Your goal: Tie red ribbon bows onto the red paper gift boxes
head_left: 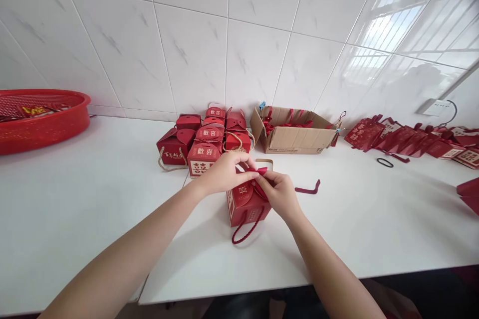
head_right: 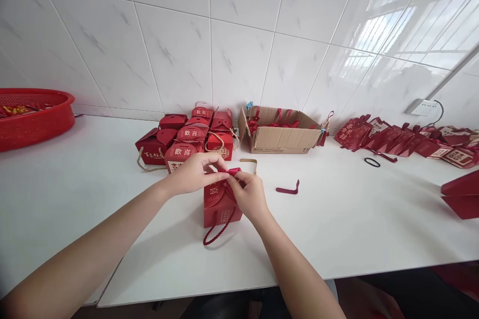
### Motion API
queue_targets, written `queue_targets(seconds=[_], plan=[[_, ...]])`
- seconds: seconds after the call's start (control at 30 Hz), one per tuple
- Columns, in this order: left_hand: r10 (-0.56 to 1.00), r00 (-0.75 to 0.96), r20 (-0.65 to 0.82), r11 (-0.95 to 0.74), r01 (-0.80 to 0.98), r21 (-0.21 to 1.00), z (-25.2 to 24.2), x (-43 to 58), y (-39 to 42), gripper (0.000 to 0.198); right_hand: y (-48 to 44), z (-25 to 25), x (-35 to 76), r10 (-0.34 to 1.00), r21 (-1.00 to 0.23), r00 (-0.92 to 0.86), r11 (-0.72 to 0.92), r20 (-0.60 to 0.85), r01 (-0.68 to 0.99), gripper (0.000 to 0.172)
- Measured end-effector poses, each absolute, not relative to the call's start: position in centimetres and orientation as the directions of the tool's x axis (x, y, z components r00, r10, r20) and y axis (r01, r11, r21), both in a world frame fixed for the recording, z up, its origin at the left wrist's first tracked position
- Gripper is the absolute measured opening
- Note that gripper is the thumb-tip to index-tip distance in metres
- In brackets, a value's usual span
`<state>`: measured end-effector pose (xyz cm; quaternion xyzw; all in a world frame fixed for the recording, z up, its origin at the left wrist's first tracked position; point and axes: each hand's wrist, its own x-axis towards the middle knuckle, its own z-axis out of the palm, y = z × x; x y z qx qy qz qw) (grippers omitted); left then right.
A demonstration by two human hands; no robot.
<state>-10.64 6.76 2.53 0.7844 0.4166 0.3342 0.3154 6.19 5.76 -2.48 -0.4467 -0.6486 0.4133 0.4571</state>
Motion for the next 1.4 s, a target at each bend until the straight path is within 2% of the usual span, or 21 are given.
queue_targets(seconds=[0.07,0.2,0.53,0.77,0.97,1.1,1.2,1.3,1.4], plan=[[0.896,0.334,0.294,-0.408,0.353,0.842,1.1,-10.5,6.4,0.016,5.5,-2.6,6.0,0.960,-0.960,-0.168,0.246,0.223,0.132,0.027],[0.937,0.222,0.271,-0.322,0.244,0.915,-0.5,-10.5,5.3,0.017,5.2,-2.9,5.8,0.964,-0.974,-0.148,0.227,0.222,0.013,0.038],[0.907,0.141,0.398,-0.422,0.271,0.865,-2.5,-10.1,4.3,0.010,5.2,-3.0,6.1,0.946,-0.969,-0.213,0.248,0.244,-0.010,0.035],[0.914,0.084,0.397,-0.404,0.268,0.875,-1.9,-9.7,3.7,0.008,4.7,-2.5,6.0,0.909,-0.892,-0.215,0.400,0.357,0.211,0.014],[0.922,0.066,0.382,-0.386,0.260,0.885,-1.9,-9.9,3.5,0.010,4.6,-2.4,6.5,0.860,-0.787,-0.260,0.508,0.439,0.350,0.021],[0.913,0.082,0.400,-0.407,0.272,0.872,-2.0,-10.2,3.5,0.009,4.9,-2.4,6.9,0.841,-0.744,-0.281,0.541,0.463,0.393,0.015],[0.884,0.094,0.457,-0.459,0.350,0.817,-2.2,-10.4,3.5,0.003,5.0,-2.5,6.8,0.842,-0.731,-0.253,0.539,0.476,0.418,0.013],[0.840,0.102,0.533,-0.518,0.443,0.731,-2.4,-10.5,3.5,0.006,5.1,-2.5,6.8,0.886,-0.803,-0.217,0.464,0.411,0.374,0.013],[0.822,0.104,0.559,-0.535,0.478,0.697,-2.6,-10.4,3.5,0.008,5.2,-2.3,6.8,0.936,-0.928,-0.277,0.286,0.217,0.238,0.018]])
